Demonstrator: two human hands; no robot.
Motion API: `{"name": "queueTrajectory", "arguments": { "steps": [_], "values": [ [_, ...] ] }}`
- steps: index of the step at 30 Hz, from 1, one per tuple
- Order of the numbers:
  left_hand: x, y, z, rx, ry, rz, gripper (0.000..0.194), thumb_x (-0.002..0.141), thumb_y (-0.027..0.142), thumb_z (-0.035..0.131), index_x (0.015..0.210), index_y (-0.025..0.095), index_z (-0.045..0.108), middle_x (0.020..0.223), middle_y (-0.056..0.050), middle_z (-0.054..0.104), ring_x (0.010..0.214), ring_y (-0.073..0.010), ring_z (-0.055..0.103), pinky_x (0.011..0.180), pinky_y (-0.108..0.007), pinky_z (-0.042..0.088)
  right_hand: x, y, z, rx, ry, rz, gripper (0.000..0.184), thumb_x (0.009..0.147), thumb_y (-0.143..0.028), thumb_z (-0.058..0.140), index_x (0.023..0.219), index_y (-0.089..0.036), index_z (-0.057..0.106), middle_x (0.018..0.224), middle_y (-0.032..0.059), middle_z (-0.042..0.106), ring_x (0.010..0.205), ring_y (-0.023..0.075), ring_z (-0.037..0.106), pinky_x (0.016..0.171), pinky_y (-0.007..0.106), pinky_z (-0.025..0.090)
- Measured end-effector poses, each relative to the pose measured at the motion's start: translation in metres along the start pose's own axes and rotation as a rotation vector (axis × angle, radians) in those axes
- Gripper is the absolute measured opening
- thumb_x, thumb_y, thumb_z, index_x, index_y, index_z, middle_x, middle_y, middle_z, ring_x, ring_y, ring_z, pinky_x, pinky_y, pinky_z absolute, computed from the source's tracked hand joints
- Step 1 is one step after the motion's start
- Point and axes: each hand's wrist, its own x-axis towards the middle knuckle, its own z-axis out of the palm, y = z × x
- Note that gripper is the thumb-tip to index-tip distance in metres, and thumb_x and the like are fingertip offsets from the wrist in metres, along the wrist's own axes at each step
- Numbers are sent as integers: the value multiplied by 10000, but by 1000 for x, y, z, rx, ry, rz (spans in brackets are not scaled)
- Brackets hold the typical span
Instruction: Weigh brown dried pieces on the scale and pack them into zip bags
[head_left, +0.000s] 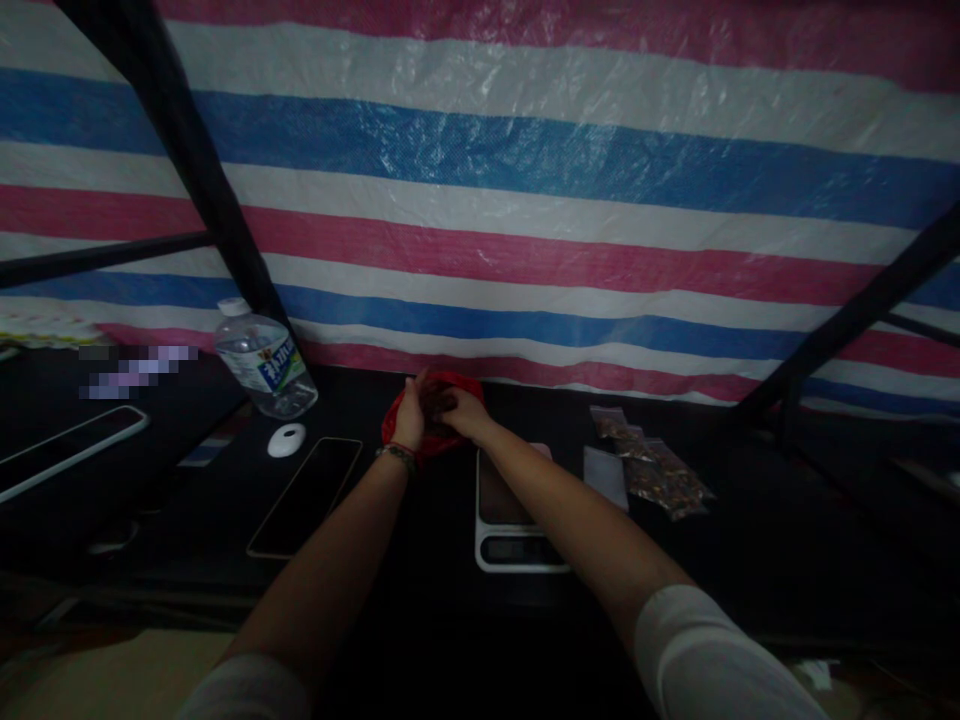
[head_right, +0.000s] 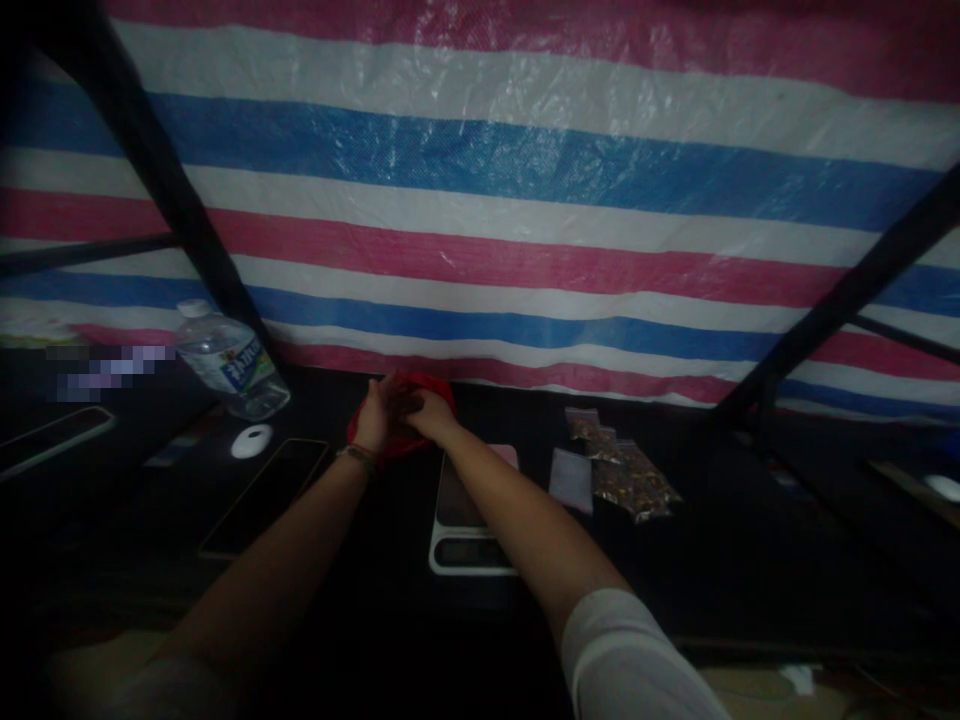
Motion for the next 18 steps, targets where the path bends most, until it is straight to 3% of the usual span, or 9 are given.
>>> {"name": "queueTrajectory", "arguments": {
  "steps": [5,9,13,18],
  "values": [
    [0,1,-2,154,145,97,415,840,424,426,1064,138,628,1045,-109,672,962,-216,634,869,-348,489,2,5,-2,-32,42,-17,318,611,-101,696,914,-184,643,906,20,694,831,162,645,799,295,500],
    [-1,0,-5,337,127,141,282,759,315,489,860,147,691,910,-79,707,884,-213,649,850,-329,493,4,3,-7,-138,41,-21,294,608,-114,691,890,-190,657,868,18,696,801,176,645,780,306,501],
    [-2,-3,-4,365,102,183,300,752,311,496,885,149,709,941,-79,713,906,-216,650,866,-329,487,4,1,-9,-162,29,-46,227,627,-133,673,849,-179,667,830,20,695,766,179,642,749,299,502],
    [-4,1,-2,380,89,222,381,807,332,430,1025,136,673,1035,-89,695,933,-199,645,848,-300,492,5,6,-9,-151,65,-41,291,598,-102,682,877,-180,661,881,20,693,806,171,639,782,295,496]
  ]
}}
